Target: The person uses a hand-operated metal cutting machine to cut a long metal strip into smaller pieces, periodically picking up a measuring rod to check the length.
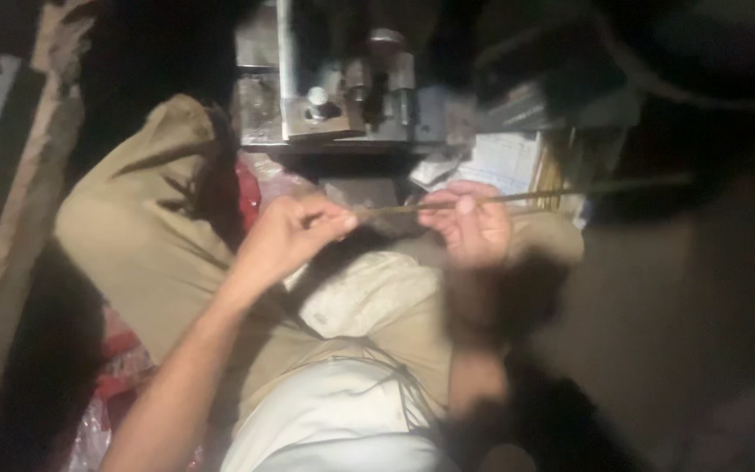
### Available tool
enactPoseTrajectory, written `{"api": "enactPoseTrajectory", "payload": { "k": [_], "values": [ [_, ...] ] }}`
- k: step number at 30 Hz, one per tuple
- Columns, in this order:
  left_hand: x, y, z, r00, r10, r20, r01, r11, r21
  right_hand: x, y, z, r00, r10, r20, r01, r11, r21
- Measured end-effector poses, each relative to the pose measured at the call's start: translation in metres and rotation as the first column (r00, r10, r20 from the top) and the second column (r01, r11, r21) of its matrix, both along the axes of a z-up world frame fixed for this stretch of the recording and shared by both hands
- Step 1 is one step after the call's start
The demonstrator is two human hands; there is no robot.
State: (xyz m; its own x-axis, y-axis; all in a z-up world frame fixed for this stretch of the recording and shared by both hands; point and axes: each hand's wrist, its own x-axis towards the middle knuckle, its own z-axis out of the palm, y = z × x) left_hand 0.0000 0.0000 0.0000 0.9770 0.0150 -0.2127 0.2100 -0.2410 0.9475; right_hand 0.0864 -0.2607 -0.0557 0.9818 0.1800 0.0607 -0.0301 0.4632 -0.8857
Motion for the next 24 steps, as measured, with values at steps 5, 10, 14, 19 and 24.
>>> {"api": "enactPoseTrajectory", "payload": {
  "k": [5,10,14,19,24],
  "values": [
    [0.019,-0.002,-0.013,0.976,-0.005,-0.216,-0.050,0.967,-0.251,0.000,-0.021,0.074,0.984,-0.172,-0.036,0.144,0.907,-0.396],
    [0.030,0.008,-0.072,0.966,0.107,-0.237,-0.163,0.959,-0.232,0.096,-0.023,0.040,0.840,-0.541,-0.044,0.531,0.836,-0.137],
    [0.033,-0.002,-0.101,0.956,0.184,-0.226,-0.234,0.947,-0.218,0.122,0.008,0.002,0.856,-0.513,-0.066,0.494,0.848,-0.191],
    [0.032,-0.010,-0.103,0.962,0.133,-0.237,-0.159,0.983,-0.092,0.165,0.039,-0.035,0.860,-0.490,-0.143,0.502,0.862,0.069],
    [0.037,-0.015,-0.108,0.951,0.139,-0.275,-0.165,0.984,-0.074,0.163,0.047,-0.050,0.839,-0.523,-0.154,0.540,0.835,0.104]
  ]
}}
